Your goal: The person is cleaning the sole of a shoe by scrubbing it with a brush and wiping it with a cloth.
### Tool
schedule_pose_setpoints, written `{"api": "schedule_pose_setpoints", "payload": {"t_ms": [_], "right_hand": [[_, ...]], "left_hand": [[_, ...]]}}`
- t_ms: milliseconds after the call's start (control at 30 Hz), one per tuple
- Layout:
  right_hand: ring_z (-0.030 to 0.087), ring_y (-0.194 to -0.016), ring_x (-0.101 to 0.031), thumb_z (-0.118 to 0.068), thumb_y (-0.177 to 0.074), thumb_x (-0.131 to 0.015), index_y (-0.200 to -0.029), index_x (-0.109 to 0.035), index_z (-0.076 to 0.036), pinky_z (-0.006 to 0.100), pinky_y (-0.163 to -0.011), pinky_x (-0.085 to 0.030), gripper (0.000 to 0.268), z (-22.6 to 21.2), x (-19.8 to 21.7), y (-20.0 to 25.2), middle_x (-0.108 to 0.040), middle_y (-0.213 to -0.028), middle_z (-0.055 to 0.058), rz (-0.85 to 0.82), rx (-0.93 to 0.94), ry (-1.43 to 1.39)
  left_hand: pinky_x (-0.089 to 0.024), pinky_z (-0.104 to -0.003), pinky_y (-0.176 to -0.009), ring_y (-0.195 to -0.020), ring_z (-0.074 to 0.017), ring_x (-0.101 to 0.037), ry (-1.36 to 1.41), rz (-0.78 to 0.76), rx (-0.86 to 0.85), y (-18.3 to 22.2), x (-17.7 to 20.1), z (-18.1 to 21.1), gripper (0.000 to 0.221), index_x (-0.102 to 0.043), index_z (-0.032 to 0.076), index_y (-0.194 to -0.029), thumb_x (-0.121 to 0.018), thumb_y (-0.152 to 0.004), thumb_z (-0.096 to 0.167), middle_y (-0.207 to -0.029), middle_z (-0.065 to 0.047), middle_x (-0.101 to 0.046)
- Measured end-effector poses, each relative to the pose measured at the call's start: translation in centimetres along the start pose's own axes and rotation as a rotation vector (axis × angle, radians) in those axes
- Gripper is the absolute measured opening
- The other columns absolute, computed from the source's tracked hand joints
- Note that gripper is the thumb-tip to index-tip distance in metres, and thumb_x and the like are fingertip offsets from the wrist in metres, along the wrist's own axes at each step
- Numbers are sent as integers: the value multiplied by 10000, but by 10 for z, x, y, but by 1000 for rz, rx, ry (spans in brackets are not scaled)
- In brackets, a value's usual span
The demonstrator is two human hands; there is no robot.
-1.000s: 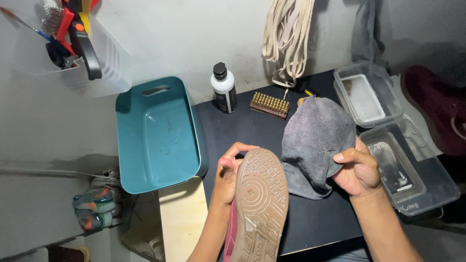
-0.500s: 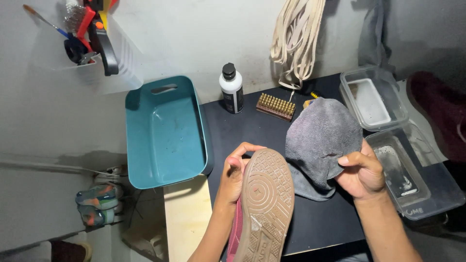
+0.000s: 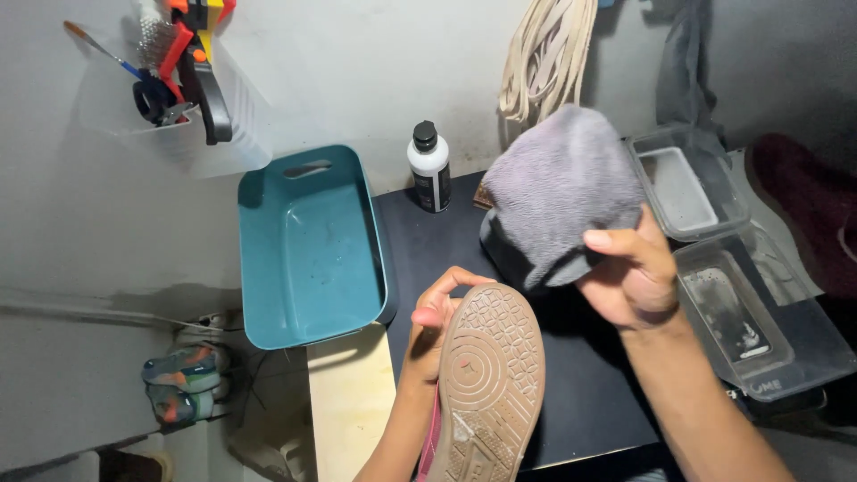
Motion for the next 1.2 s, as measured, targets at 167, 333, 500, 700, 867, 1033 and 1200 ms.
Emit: {"api": "schedule_pose_setpoints", "payload": {"t_ms": [167,333,500,700,867,1033,1200], "right_hand": [[261,-1285,-536,-62,-843,-561,-1532,-485,-110,525,-1148,-411,695,47,-50,13,-565,-1437,161,93,-388,253],[198,-1265,-524,-37,-826,-678,-1501,-534,-100,456,-1132,-420,693,53,8,25,-579,-1424,169,69,-417,855],[220,-1034,-687,47,-833,-648,-1521,-502,-63,435,-974,-549,712,35,18,42,-716,-1219,207,98,-408,882],[344,-1072,-713,-151,-939,-594,-1482,-573,-46,491,-977,-559,553,30,20,71,-718,-1229,256,265,-573,765],[321,-1051,-726,-115,-909,-627,-1442,-590,-18,456,-991,-562,543,15,27,80,-735,-1214,263,279,-461,843],[331,-1087,-725,-22,-871,-719,-1360,-621,11,399,-950,-580,500,-22,17,80,-720,-1202,247,259,-80,1305],[385,-975,-704,-40,-879,-732,-1483,-423,108,415,-793,-621,694,-36,4,66,-582,-1247,324,305,5,1614]], "left_hand": [[-629,-341,-680,-744,-236,-748,-2,-2,-17,1,0,1,1266,-567,-33,-1235,-559,-487,989,-856,-231,-742],[-613,-316,-662,-733,-211,-737,-67,33,23,-4,10,-13,1270,-598,-10,-1243,-537,-476,1000,-841,-201,-753],[-588,-258,-626,-696,-149,-692,-186,125,23,-6,6,-5,1200,-652,25,-1214,-501,-538,1004,-798,-152,-751],[-561,-273,-671,-674,-124,-650,-364,218,-8,-9,-1,3,1042,-717,93,-1198,-481,-672,961,-752,-120,-754],[-558,-282,-712,-693,-114,-600,-448,271,-23,-9,4,-6,802,-729,131,-1223,-544,-825,802,-697,-93,-729],[-568,-290,-727,-690,-126,-557,-428,262,-37,-7,-3,-4,652,-661,55,-1305,-640,-930,588,-664,-82,-675],[-540,-241,-649,-629,-90,-533,-442,229,-54,-10,-3,-4,612,-684,85,-1259,-679,-901,582,-618,-41,-629]]}}
Point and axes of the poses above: each hand's wrist, its own y-axis away from the middle knuckle, its own x-axis out of the back of the hand, z = x × y, the point moved 6 cm from there along -y, towards the middle knuckle
